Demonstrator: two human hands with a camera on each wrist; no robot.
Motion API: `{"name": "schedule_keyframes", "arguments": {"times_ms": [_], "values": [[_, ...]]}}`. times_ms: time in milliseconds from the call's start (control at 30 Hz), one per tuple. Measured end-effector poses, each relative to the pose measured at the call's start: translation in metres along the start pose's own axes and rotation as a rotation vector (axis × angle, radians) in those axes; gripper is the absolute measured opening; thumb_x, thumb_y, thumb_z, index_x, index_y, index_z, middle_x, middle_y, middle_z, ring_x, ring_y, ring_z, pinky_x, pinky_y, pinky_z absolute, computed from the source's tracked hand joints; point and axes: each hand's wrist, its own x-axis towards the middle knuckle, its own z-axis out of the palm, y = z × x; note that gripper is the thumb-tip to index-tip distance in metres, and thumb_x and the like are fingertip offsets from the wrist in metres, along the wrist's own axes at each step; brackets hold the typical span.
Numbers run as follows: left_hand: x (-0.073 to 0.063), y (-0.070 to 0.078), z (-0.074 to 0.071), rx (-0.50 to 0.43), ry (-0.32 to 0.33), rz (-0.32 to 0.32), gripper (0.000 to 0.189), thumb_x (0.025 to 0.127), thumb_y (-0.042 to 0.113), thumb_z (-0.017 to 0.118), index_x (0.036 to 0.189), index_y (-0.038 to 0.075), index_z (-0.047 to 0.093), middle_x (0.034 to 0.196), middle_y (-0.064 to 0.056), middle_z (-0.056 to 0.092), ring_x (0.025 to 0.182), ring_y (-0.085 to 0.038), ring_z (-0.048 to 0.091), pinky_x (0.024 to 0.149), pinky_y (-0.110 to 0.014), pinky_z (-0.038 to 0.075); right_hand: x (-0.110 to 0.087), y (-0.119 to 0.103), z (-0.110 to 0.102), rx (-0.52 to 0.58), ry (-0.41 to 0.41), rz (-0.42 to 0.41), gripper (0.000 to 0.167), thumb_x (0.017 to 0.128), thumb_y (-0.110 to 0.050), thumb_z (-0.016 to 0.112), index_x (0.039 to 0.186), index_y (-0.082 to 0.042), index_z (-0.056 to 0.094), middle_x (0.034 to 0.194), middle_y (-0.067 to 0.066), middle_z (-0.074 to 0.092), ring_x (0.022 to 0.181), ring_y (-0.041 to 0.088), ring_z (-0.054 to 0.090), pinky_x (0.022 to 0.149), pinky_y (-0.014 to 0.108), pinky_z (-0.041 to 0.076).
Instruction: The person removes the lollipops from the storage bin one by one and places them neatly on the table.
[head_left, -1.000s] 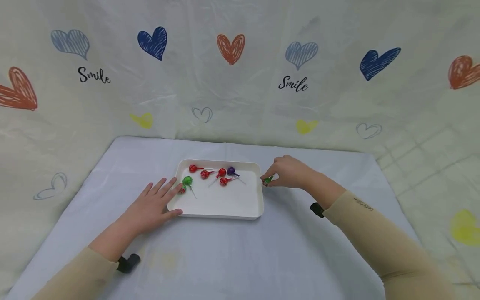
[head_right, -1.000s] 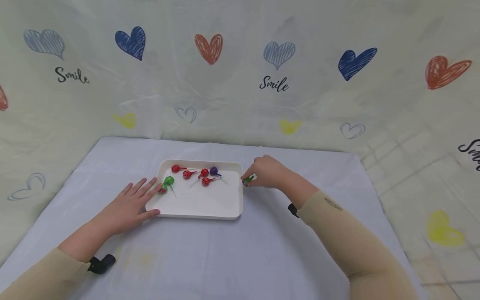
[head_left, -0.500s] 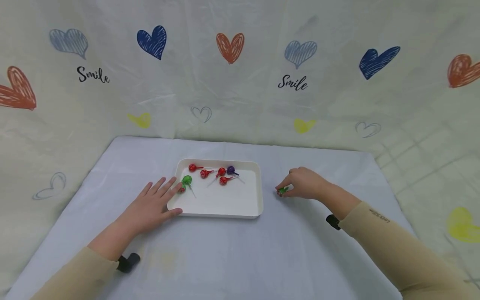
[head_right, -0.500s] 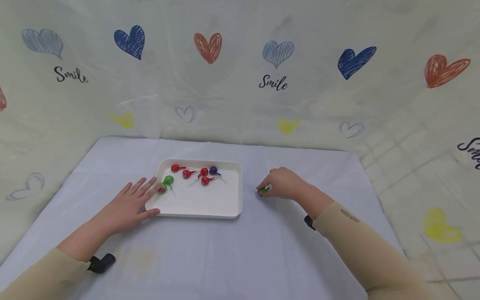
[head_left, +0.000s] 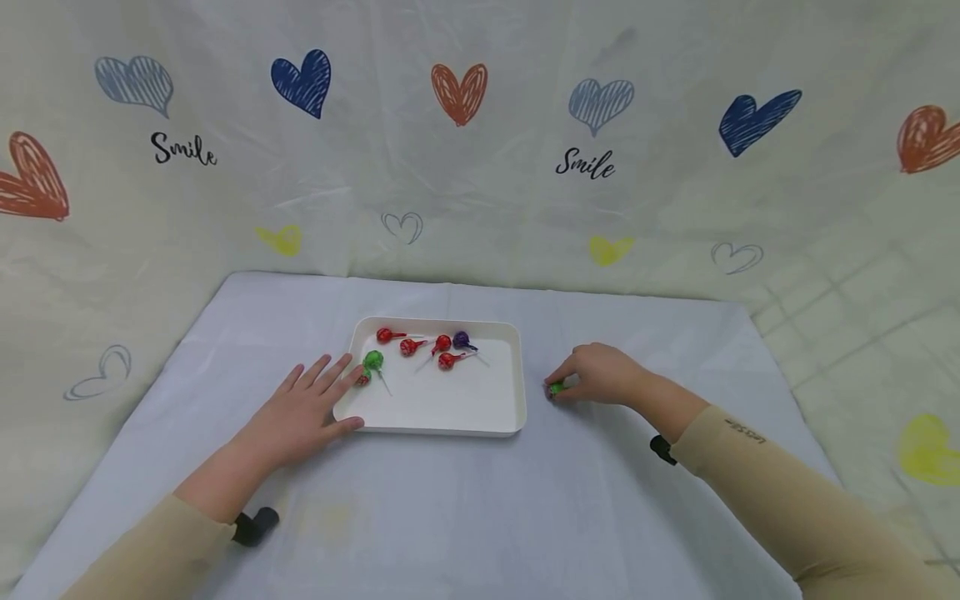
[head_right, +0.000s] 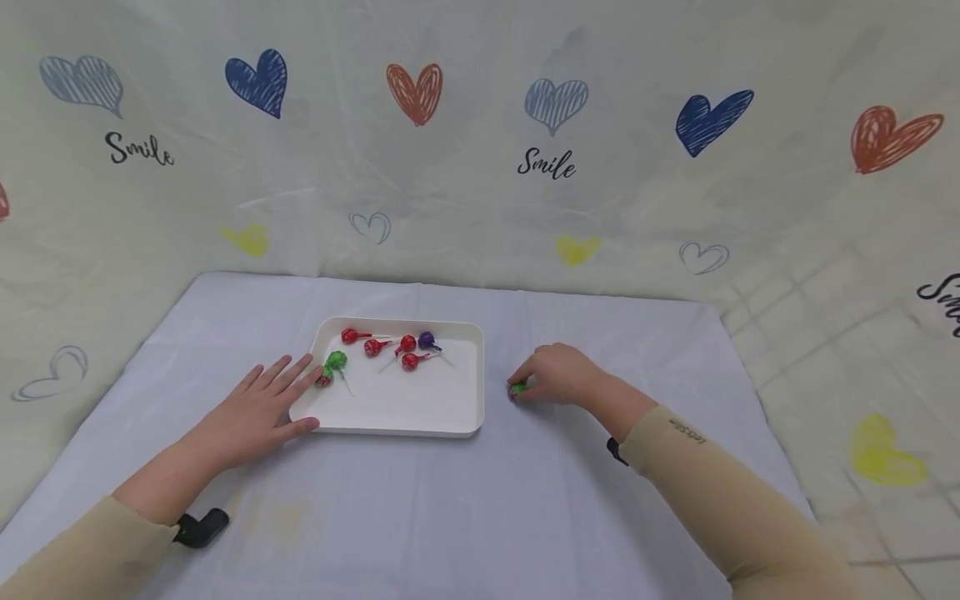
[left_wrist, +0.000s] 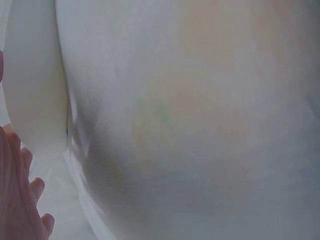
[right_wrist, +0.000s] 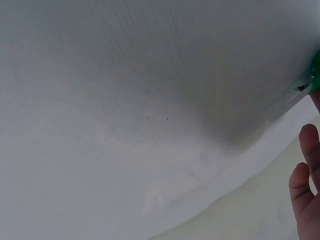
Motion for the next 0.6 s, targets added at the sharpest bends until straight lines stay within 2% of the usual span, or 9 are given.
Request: {"name": "schedule_keyframes", "arguments": {"times_ms": [67,200,367,600], "values": [[0.0,0.0,-0.001,0.001,-0.001,0.001,0.086,0.093,0.065,0.053,0.159,0.016,0.025,0.166,-0.009,0.015,0.15,-0.038,0.01,0.119,-0.06,0.007,-0.001,0.002,-0.001,0.007,0.001,-0.009,0.03,0.084,-0.035,0.079,0.113,-0.029,0.077,0.105,-0.014,0.072,0.094,0.011,0.065,0.081,0.034,0.052],[0.0,0.0,-0.001,-0.002,0.0,0.003,0.087,0.093,0.067,0.051,0.159,0.017,0.025,0.166,-0.009,0.014,0.15,-0.038,0.01,0.118,-0.061,0.007,-0.003,0.005,-0.007,0.029,0.001,-0.019,0.033,0.083,-0.038,0.08,0.115,-0.029,0.076,0.111,-0.012,0.071,0.094,0.015,0.065,0.08,0.035,0.052],[-0.001,-0.002,0.0,-0.004,0.004,0.008,0.088,0.092,0.071,0.046,0.159,0.018,0.024,0.166,-0.008,0.014,0.15,-0.038,0.01,0.119,-0.06,0.006,-0.006,0.007,-0.016,0.026,-0.003,-0.06,0.032,0.084,-0.035,0.079,0.115,-0.028,0.076,0.11,-0.012,0.072,0.096,0.018,0.065,0.082,0.036,0.053],[0.0,-0.002,0.001,-0.01,0.006,0.01,0.086,0.093,0.066,0.052,0.159,0.018,0.024,0.166,-0.009,0.015,0.15,-0.038,0.01,0.118,-0.061,0.006,-0.005,0.001,-0.028,0.036,-0.012,-0.04,0.029,0.086,-0.03,0.078,0.115,-0.025,0.077,0.109,-0.012,0.072,0.1,0.019,0.065,0.086,0.039,0.052]]}}
